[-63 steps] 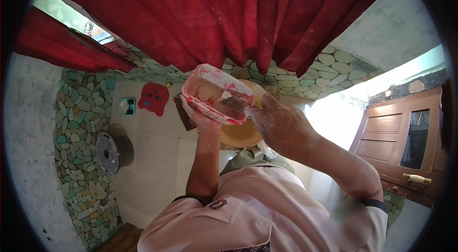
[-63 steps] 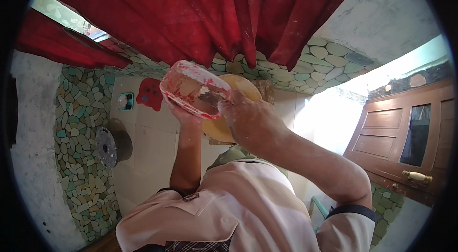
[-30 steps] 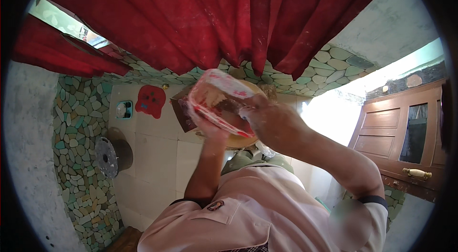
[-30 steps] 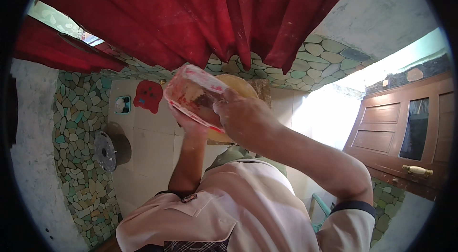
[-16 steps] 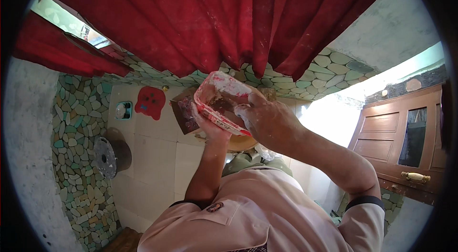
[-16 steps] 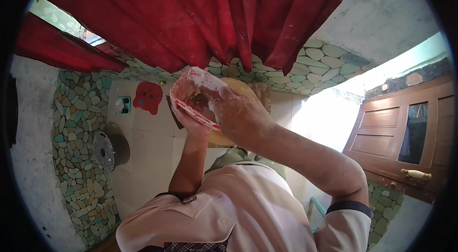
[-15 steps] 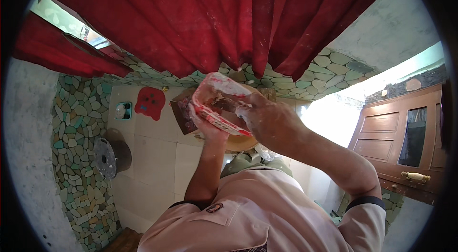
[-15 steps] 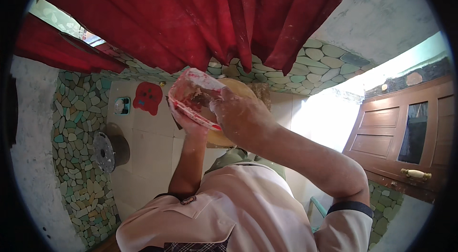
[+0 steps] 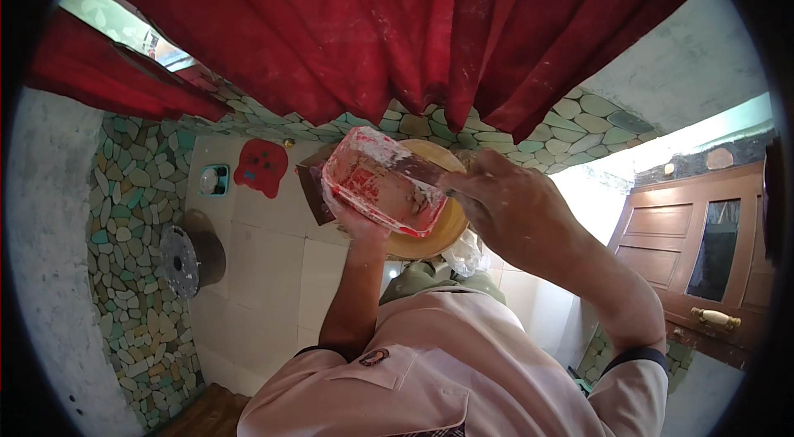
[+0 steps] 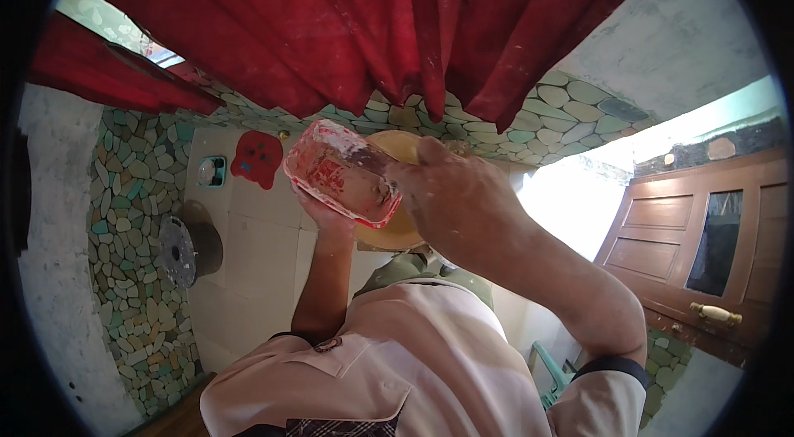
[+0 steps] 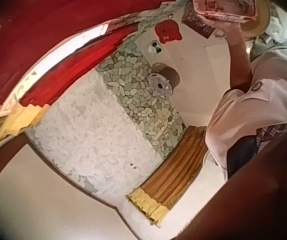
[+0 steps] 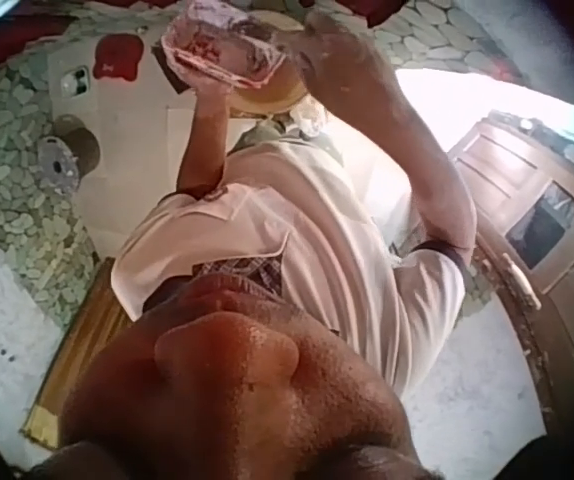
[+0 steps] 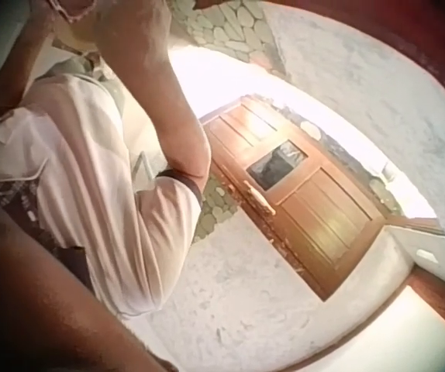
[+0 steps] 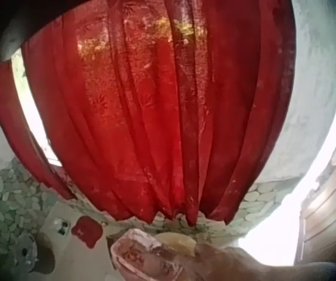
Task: The person is mixing red paint or paste in a plastic container using a paintbrush, occasionally dipping it into a larger yellow bucket.
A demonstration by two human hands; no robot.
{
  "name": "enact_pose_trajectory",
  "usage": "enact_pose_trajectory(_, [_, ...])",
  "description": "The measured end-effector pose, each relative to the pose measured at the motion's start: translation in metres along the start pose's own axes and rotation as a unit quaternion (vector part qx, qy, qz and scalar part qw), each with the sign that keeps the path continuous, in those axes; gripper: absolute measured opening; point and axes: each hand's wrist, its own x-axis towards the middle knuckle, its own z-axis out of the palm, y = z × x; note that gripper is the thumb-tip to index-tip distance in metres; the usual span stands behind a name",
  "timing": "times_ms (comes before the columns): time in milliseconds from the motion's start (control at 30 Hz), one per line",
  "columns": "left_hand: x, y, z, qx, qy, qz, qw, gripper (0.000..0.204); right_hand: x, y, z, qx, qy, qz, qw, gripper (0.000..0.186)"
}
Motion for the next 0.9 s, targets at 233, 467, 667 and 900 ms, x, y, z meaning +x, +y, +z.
enact_pose_trajectory(233, [0.014, 0.000, -0.053, 0.124, -0.005, 0.065, 0.990, 0.066, -0.022, -0.004, -0.001, 0.089, 0.089, -0.001, 0.992, 0.022])
enact_pose_trajectory(467, [0.019, -0.030, -0.096, 0.370, 0.013, -0.049, 0.928, 0.058, -0.045, 0.030, -0.012, 0.182, 0.143, 0.043, 0.972, 0.020])
enact_pose_trajectory(667, [0.001, -0.117, -0.144, 0.762, -0.031, -0.028, 0.647, 0.071, -0.070, 0.038, 0.002, 0.231, 0.162, 0.130, 0.950, 0.023])
enact_pose_trajectory(900, [-0.003, -0.124, -0.162, 0.826, -0.058, -0.028, 0.560, 0.075, -0.100, 0.046, 0.008, 0.250, 0.190, 0.198, 0.928, 0.021])
